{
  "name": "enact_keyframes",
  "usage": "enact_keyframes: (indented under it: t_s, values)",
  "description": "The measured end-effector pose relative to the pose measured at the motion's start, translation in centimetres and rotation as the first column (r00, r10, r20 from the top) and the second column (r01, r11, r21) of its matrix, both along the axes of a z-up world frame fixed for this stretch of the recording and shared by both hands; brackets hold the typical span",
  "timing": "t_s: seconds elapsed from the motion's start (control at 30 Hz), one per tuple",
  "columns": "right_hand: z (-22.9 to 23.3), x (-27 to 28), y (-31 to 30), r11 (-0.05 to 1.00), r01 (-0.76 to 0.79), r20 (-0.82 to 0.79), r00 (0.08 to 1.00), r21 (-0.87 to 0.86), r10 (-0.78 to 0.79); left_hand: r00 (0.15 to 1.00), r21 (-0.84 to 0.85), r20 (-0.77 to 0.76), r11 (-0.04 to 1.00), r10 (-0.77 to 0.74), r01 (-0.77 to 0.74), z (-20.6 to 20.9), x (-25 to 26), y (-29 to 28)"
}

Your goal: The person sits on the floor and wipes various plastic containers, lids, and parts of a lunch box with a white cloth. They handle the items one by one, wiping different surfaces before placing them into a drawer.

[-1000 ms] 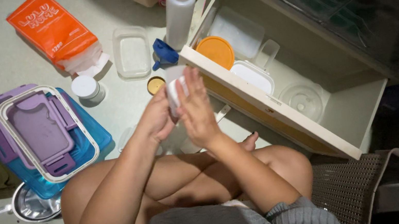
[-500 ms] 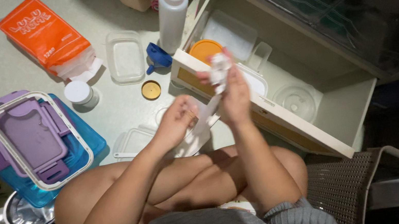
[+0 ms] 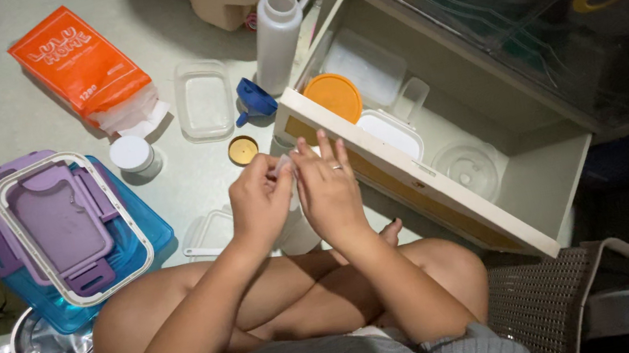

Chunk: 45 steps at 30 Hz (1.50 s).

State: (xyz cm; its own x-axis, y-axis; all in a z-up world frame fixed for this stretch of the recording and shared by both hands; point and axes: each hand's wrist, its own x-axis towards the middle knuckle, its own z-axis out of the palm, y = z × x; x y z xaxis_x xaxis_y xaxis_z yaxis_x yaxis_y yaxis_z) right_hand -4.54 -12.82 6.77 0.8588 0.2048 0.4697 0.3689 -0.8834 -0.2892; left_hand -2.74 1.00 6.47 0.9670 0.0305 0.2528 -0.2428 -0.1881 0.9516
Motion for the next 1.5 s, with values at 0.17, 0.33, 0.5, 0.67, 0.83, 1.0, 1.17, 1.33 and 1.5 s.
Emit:
enact_keyframes:
  t_s: [0.17,0.33,0.5,0.67,0.83,1.0,1.17,1.33,1.5]
  values:
    - [2.1,-1.6,0.8,0.998,0.034,-0.043,0.998,-0.053,-0.036,0.993,0.126,0.114,0.991,0.039,-0.053,0.3,-0.1,-0.1]
    - [2.0,-2.3,1.1,0.991,0.041,-0.047,0.998,-0.130,-0.047,0.975,0.273,0.216,0.955,0.059,-0.118,0.5,0.1,0.2]
    - [1.5,-0.7,-0.6,1.000,0.009,0.020,1.000,0.014,-0.009,0.948,0.376,0.318,0.913,0.030,-0.156,0.4,0.3,0.4]
    - [0.3,-0.8,-0.5,0.986,-0.074,0.065,0.996,0.153,0.064,0.931,0.371,0.366,0.917,0.003,-0.149,0.0,0.2,0.3]
    - [-0.9,-1.0,-0.2,0.973,-0.066,-0.014,0.997,0.221,0.071,0.943,0.384,0.333,0.915,-0.015,-0.121,-0.1,0.2,0.5]
    - [-0.6,0.1,-1.7,0.975,-0.101,0.166,0.984,0.200,0.067,0.894,0.408,0.429,0.911,-0.125,-0.068,0.9,-0.2,0.2]
    - [0.1,0.4,-3.6,0.957,0.072,0.224,0.965,0.282,-0.139,0.884,0.467,0.447,0.879,-0.136,-0.101,2.1,-0.3,1.1]
    - [2.8,1.2,-6.6,0.687,0.045,0.068,0.988,0.725,-0.137,0.774,0.506,0.569,0.860,-0.276,-0.066,2.5,0.7,2.4]
    - [4.8,0.8,-3.8,0.954,-0.138,0.099,0.988,0.267,0.115,0.651,0.578,0.612,0.816,-0.449,0.019,1.9,0.7,1.8]
